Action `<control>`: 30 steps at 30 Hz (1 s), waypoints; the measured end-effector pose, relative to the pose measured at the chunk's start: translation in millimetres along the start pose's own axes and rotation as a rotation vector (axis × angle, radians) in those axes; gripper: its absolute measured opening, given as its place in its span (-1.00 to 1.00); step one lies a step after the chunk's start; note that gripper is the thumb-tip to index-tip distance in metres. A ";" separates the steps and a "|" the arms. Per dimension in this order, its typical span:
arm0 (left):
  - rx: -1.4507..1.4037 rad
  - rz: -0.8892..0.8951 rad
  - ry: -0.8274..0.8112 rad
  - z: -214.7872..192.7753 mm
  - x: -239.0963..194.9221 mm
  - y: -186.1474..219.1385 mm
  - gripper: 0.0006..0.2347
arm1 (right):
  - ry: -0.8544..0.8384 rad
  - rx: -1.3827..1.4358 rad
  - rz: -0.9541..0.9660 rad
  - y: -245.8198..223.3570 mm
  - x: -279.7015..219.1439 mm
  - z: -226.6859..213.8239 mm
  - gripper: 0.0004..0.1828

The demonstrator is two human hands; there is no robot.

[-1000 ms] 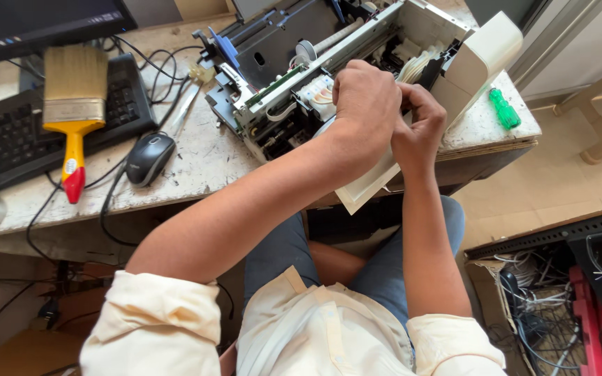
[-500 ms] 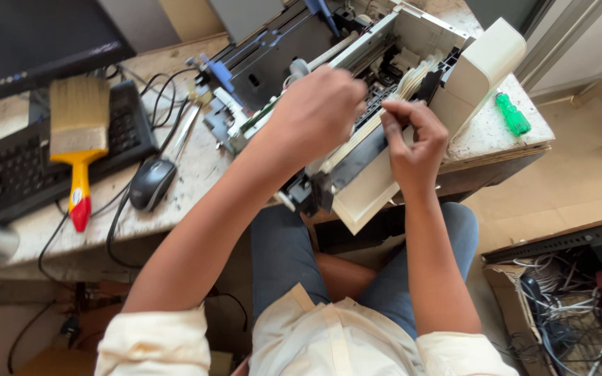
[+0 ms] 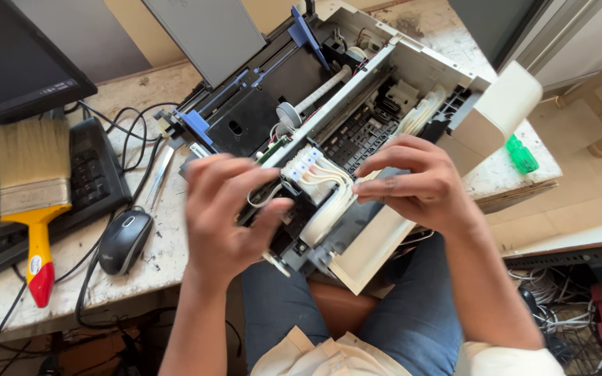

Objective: The person works on a disassembled printer placed on their lap, using a screwdriver to adjust internal components and then handling a ribbon cable. They open a drawer and retrieve a syringe, preparing to apply lubricant to the mechanism.

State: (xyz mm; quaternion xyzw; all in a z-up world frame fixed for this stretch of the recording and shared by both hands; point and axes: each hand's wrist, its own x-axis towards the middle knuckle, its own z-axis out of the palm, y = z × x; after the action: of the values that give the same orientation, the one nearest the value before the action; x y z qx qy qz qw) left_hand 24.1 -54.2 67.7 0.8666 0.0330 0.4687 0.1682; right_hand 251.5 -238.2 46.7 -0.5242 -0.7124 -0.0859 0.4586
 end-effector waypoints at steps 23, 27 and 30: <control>0.096 -0.131 0.184 25.8 -78.2 -59.4 -0.58 | -0.585 -0.517 -0.471 25.9 28.8 -7.4 -0.81; 0.084 -0.112 0.189 25.1 -75.5 -57.2 -0.57 | -0.441 -0.713 -0.640 48.6 16.3 -1.9 -0.91; 0.080 -0.097 0.181 24.2 -74.9 -55.9 -0.58 | -0.330 -0.891 -0.687 65.5 12.6 -0.1 -0.95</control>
State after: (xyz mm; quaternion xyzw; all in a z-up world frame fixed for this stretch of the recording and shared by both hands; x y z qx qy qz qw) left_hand 7.9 -24.0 -22.5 0.8242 0.1084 0.5345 0.1524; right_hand 305.3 -201.3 32.7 -0.4119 -0.7986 -0.4382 0.0230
